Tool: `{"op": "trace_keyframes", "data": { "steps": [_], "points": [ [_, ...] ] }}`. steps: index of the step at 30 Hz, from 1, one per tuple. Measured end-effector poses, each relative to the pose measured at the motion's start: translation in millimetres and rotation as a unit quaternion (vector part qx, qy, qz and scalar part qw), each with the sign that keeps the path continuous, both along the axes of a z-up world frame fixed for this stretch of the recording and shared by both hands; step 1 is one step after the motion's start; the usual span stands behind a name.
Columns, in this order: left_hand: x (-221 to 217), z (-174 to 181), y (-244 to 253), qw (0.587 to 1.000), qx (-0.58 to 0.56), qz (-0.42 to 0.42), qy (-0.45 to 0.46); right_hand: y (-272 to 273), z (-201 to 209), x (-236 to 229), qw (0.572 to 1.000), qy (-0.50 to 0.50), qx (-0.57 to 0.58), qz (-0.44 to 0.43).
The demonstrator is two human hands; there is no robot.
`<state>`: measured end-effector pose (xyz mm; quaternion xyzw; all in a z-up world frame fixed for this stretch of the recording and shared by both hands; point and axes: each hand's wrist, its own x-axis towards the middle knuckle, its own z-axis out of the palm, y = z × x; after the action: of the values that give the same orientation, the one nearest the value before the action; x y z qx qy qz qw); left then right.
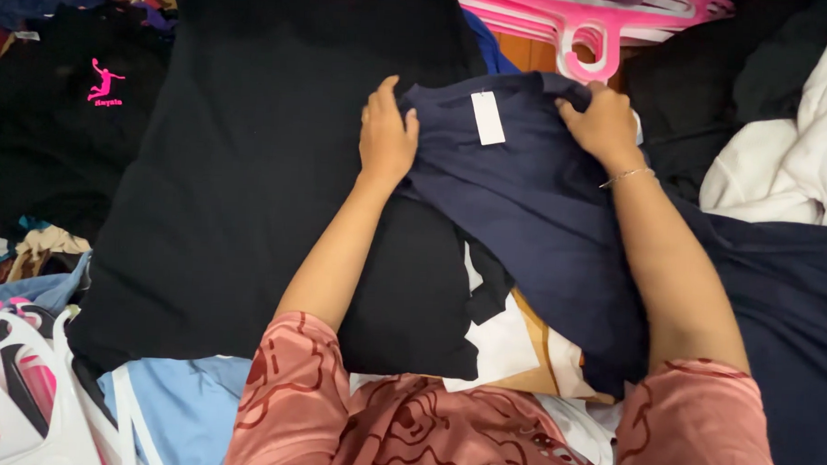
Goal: Hanging t-shirts onto plastic hangers from a pile of clothes
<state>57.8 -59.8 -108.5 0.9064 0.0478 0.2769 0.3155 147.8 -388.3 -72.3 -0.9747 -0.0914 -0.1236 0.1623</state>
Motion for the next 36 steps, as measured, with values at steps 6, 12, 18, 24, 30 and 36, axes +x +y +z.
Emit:
{"op": "trace_keyframes", "data": {
  "steps": [6, 12, 18, 24, 30, 36],
  "points": [
    [-46, 68, -45, 0.977, 0.021, -0.179, -0.113, -29, 27, -12, 0.998, 0.016, -0.016, 0.056],
    [-92, 86, -58, 0.884, -0.081, -0.448, 0.108, -75, 56, -47, 0.996, 0.052, -0.049, 0.050],
    [-131, 74, -81, 0.848, -0.036, -0.497, 0.184, -117, 88, -76, 0.967, 0.198, -0.153, -0.054],
    [-159, 48, -126, 0.836, 0.075, -0.544, -0.022, -120, 130, -115, 0.925, 0.342, -0.161, -0.038],
    [-152, 32, -144, 0.864, 0.174, -0.444, -0.163, -126, 101, -114, 0.921, 0.301, -0.247, 0.004],
    [-147, 86, -102, 0.898, -0.071, -0.419, -0.109, -121, 113, -117, 0.945, 0.260, -0.197, 0.026]
  ]
}}
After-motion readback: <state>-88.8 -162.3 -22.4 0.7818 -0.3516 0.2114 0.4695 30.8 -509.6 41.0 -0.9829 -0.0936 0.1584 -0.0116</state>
